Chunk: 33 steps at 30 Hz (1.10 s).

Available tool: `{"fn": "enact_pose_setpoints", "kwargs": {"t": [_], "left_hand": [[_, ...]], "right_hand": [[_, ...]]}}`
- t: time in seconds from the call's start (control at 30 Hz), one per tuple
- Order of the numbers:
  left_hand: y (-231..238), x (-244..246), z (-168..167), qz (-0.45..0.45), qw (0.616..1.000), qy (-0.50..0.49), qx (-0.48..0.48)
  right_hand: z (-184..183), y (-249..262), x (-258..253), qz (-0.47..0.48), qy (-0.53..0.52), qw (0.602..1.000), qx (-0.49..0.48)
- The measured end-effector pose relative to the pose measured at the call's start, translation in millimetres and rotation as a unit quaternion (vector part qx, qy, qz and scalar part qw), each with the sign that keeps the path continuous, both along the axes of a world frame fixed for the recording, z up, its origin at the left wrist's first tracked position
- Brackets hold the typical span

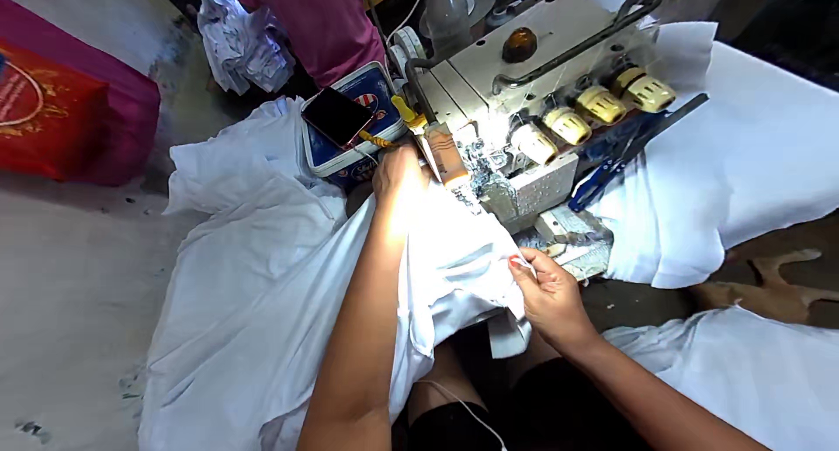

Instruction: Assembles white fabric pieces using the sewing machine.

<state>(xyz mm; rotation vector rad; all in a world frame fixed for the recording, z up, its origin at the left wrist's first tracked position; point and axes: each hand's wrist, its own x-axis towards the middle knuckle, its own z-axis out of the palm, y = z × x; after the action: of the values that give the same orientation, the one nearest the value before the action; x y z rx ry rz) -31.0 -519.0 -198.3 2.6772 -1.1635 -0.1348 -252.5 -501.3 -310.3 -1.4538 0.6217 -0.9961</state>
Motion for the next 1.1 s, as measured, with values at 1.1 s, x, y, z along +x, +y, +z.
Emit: {"fn": "enact_pose_setpoints", "kwargs": {"t": [1.1], "left_hand": [[164, -160, -76, -0.228, 0.548, 0.592, -0.546]], "right_hand": [[37, 50, -42, 0.187, -0.118, 0.962, -0.163]]}}
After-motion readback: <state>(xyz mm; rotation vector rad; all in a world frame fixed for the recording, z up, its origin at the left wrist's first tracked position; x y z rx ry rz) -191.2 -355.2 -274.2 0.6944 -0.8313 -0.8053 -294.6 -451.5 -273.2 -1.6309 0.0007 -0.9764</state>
